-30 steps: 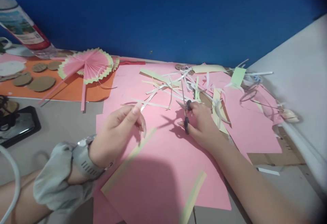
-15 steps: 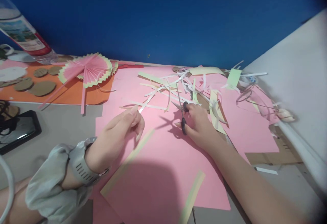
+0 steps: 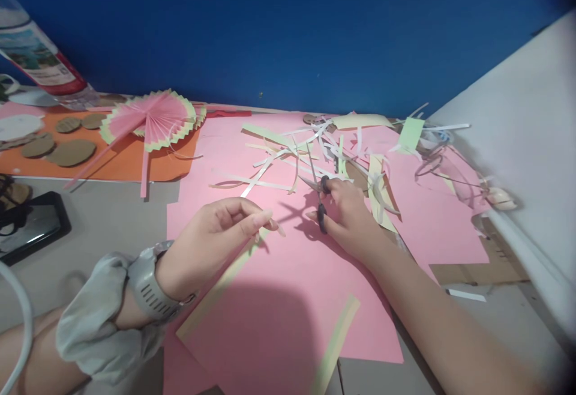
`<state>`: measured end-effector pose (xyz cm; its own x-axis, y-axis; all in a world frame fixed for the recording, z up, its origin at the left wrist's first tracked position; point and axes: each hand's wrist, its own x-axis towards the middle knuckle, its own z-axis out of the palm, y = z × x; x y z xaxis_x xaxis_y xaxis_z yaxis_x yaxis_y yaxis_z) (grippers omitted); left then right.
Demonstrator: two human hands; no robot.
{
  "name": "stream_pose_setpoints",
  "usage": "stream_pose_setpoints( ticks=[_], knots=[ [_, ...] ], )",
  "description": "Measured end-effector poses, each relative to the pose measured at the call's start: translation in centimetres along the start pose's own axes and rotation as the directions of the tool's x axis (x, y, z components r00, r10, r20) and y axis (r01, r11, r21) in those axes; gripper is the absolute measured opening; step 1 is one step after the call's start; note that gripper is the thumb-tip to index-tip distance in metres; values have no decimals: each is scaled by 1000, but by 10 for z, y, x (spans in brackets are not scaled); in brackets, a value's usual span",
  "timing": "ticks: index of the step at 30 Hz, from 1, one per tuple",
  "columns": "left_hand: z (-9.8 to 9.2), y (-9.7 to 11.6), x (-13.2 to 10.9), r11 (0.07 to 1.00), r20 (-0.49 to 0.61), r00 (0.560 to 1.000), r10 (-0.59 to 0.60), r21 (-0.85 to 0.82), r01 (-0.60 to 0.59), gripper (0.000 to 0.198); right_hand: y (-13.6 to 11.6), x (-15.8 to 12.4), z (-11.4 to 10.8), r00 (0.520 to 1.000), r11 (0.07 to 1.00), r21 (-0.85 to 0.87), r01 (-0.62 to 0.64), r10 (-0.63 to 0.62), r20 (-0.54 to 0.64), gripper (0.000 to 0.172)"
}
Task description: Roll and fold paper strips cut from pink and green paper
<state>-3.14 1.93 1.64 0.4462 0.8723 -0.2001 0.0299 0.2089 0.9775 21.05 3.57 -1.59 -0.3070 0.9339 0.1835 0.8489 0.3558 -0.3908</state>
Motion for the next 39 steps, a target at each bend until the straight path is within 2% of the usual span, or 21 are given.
stream_pose_setpoints(
  ticks=[9, 17, 21, 24, 30, 39],
  knots=[
    [2, -4, 0, 999, -42, 999, 18, 42, -16, 43, 3, -1, 0, 1000, 999, 33, -5, 5, 8, 21],
    [6, -9, -5, 993, 119, 991, -61, -98, 73, 46, 1, 1, 0, 1000, 1000, 30, -9, 9, 1, 18],
    [9, -10, -5, 995, 132, 989, -66, -70, 76, 47, 1, 1, 0, 1000, 999, 39, -13, 14, -1, 15],
    [9, -12, -6, 998, 118, 992, -49, -35, 54, 45, 2, 1, 1, 1000, 999, 47, -7, 7, -1, 15],
    [9, -16, -6, 996, 109, 994, 32, -83, -23, 32, 4, 1, 1, 1000, 999, 53, -10, 10, -1, 16],
    [8, -9, -5, 993, 167, 983, -79, -79, 93, 22, 3, 1, 1, 1000, 999, 46, -10, 10, 3, 18]
  ],
)
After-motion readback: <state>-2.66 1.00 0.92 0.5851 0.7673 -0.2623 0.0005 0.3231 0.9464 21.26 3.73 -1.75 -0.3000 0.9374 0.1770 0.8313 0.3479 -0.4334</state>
